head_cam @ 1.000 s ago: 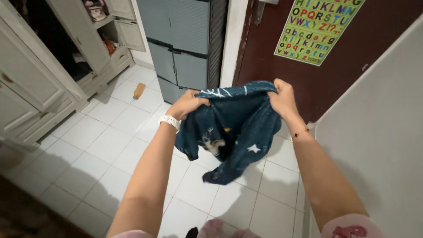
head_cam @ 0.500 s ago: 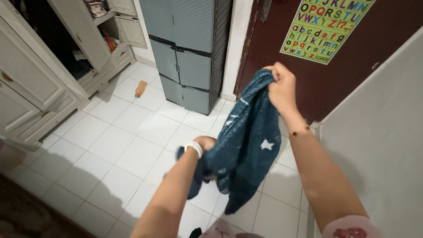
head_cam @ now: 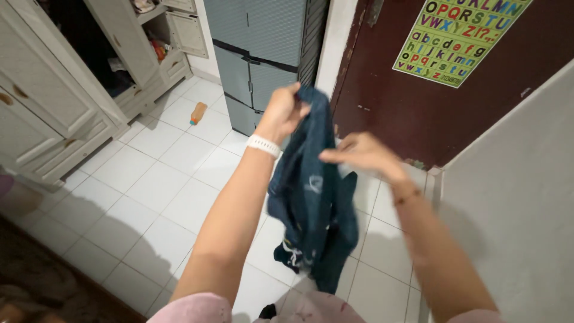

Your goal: Folding a blanket on a bed and then assembling a handheld vacuum cleaner.

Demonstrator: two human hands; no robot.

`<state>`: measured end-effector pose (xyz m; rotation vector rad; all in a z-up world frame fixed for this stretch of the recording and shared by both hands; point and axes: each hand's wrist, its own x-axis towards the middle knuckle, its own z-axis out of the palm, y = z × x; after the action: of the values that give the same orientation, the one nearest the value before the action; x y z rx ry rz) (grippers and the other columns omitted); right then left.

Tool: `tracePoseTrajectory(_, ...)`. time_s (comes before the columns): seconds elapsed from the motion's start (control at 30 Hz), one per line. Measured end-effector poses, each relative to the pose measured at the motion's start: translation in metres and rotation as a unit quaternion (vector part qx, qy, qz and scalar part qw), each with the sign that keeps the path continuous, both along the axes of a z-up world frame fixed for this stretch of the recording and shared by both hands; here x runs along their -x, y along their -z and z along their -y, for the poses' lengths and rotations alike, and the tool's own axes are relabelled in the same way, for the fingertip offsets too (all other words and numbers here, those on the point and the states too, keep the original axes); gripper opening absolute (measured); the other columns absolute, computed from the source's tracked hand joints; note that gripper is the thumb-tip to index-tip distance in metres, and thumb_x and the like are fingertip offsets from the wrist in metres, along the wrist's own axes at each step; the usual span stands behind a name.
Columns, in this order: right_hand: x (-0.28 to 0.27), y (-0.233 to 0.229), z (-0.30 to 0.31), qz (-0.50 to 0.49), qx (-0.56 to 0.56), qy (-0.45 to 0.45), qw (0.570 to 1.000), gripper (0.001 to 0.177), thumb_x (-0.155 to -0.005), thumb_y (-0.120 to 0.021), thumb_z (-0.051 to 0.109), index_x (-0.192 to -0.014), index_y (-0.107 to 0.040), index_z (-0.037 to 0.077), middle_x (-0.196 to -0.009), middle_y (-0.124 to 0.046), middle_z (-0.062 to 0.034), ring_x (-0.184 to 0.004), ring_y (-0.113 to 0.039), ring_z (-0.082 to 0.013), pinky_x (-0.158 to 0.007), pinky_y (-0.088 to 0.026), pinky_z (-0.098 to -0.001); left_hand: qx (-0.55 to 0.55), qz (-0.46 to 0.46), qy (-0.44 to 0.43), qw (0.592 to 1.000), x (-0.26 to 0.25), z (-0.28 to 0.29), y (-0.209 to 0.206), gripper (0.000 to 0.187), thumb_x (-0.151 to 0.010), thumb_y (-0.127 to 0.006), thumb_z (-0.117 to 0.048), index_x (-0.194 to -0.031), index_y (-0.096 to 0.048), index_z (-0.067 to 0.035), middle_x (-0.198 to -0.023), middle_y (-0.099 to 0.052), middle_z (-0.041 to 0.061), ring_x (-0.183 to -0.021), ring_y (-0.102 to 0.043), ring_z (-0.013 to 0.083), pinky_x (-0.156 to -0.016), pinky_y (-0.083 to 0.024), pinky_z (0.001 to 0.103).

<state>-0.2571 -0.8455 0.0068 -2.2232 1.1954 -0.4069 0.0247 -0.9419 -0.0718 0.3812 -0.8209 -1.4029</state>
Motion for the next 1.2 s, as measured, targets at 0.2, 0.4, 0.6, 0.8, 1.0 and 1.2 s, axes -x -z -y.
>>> tracePoseTrajectory(0.2, -0.028, 0.111, 0.012, 0.215, -0.030, 0.087, 0.972, 0.025, -0.093, -0.074, 0.028, -0.094, -0.078, 0.002, -0.074, -0.066, -0.0077, -0.066, -0.056, -0.0164, -0.062, -0.047, -0.0352, -0.018, -0.108, -0.183, 0.977, 0.051, -0.068, -0.126, 0.026, -0.106, -0.047, -0.023, -0.107, -0.054, 0.002, -0.102, -0.065, 0.019, -0.093, -0.068, 0.0304, -0.084, -0.061, 0.045)
tracePoseTrajectory(0.4, -0.001, -0.019, 0.013, 0.491, -0.106, 0.101, 0.859, 0.017, -0.107, -0.052, 0.009, -0.098, -0.067, 0.008, -0.082, -0.063, 0.0005, -0.067, -0.053, -0.0101, -0.060, -0.043, -0.0294, 0.207, 0.584, -0.221, 0.753, 0.038, -0.155, -0.100, 0.129, -0.065, -0.100, -0.041, -0.158, -0.018, -0.005, -0.161, -0.029, 0.027, -0.151, -0.025, 0.0395, -0.124, -0.020, 0.052)
tracePoseTrajectory(0.6, 0.009, -0.046, 0.058, 0.569, -0.164, 0.058, 0.804, 0.021, -0.109, -0.053, 0.013, -0.091, -0.061, 0.005, -0.079, -0.061, -0.0029, -0.068, -0.060, -0.0139, -0.065, -0.053, -0.0311, 0.031, 0.765, -0.187, 0.615, 0.048, -0.121, 0.100, 0.040, -0.098, -0.071, -0.028, -0.133, -0.056, -0.015, -0.120, -0.073, 0.022, -0.112, -0.068, 0.0384, -0.101, -0.056, 0.045)
tracePoseTrajectory(0.8, 0.012, -0.055, 0.035, 0.546, -0.273, 0.076, 0.789, 0.026, -0.105, -0.055, 0.020, -0.087, -0.062, 0.004, -0.077, -0.063, -0.0068, -0.065, -0.064, -0.0188, -0.063, -0.058, -0.0352, 0.149, 0.585, -0.179, 0.777, 0.100, -0.166, 0.008, 0.072, -0.061, -0.088, -0.015, -0.121, -0.054, 0.002, -0.104, -0.063, 0.024, -0.098, -0.064, 0.0371, -0.086, -0.052, 0.045)
tracePoseTrajectory(1.0, 0.045, -0.035, 0.065, 0.450, -0.130, 0.108, 0.877, 0.026, -0.104, -0.068, 0.017, -0.110, -0.062, -0.007, -0.095, -0.069, -0.0168, -0.062, -0.043, -0.0234, -0.052, -0.026, -0.0402, 0.032, 0.434, -0.201, 0.877, 0.125, -0.113, 0.071, 0.044, -0.081, -0.064, -0.013, -0.122, -0.067, 0.001, -0.106, -0.076, 0.020, -0.106, -0.073, 0.0324, -0.095, -0.053, 0.039)
tracePoseTrajectory(1.2, 0.019, 0.002, -0.020, 0.162, 0.045, -0.029, 0.985, 0.115, -0.064, -0.098, 0.027, -0.150, -0.030, -0.005, -0.125, -0.064, -0.0237, -0.117, -0.063, -0.0331, -0.098, -0.051, -0.0428, -0.041, 0.465, -0.339, 0.816, 0.114, -0.089, -0.033, 0.025, -0.081, -0.063, -0.018, -0.096, -0.073, -0.001, -0.089, -0.072, 0.024, -0.088, -0.073, 0.0383, -0.080, -0.056, 0.044)
